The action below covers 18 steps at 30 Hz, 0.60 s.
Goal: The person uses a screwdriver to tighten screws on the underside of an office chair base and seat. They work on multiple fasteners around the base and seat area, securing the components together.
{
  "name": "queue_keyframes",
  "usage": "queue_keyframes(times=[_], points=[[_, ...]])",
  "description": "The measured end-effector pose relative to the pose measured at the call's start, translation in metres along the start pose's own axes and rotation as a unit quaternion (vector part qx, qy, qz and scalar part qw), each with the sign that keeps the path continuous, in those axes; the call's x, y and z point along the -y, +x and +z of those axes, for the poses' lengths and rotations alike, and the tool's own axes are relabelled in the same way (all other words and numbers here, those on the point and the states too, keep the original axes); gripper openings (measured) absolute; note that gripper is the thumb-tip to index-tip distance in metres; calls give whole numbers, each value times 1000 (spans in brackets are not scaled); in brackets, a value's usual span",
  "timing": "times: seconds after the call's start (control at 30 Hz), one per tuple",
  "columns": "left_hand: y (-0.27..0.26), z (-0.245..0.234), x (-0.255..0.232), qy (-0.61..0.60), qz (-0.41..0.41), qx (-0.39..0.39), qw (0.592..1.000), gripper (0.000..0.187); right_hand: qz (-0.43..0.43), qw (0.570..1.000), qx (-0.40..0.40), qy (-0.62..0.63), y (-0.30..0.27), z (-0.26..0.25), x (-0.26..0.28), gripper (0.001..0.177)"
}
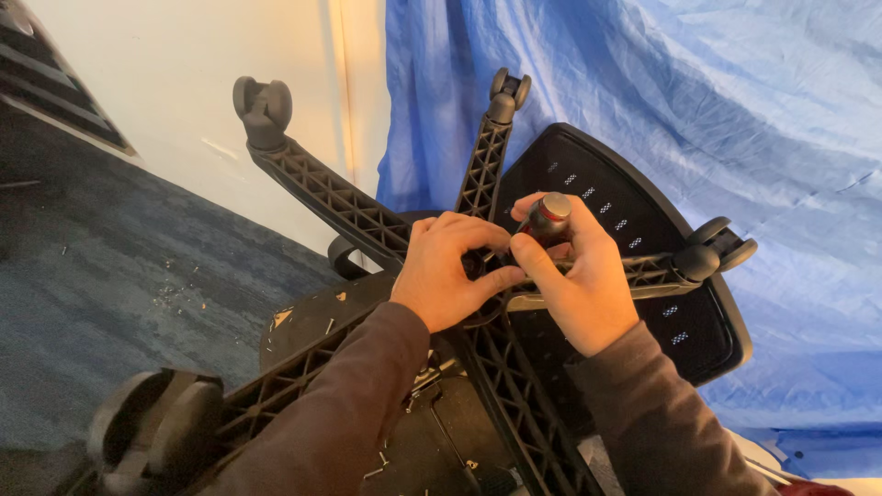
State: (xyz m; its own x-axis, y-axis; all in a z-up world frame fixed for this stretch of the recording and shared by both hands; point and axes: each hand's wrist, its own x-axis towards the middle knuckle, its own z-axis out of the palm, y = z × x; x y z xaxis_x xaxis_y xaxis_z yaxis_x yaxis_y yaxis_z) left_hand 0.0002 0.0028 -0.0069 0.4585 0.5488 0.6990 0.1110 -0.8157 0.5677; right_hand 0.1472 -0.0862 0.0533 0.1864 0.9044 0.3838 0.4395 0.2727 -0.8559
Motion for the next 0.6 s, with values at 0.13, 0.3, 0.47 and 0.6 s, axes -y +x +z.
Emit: queue_keyframes(times=[0.13, 0.3, 0.47, 0.6], points=[[3, 2, -3, 43, -110, 23, 993, 33, -33, 998, 47, -14, -4, 4, -10, 22], [5, -10, -18, 3, -83, 52, 995, 38, -13, 995, 0, 102, -7, -5, -11, 14], [-14, -76, -50, 199, -79, 58, 975, 22, -53, 981, -81, 170, -19, -37, 27, 11], [-36, -153, -77, 400, -263, 118, 870, 43, -1, 975, -32, 218, -21, -46, 65, 10]])
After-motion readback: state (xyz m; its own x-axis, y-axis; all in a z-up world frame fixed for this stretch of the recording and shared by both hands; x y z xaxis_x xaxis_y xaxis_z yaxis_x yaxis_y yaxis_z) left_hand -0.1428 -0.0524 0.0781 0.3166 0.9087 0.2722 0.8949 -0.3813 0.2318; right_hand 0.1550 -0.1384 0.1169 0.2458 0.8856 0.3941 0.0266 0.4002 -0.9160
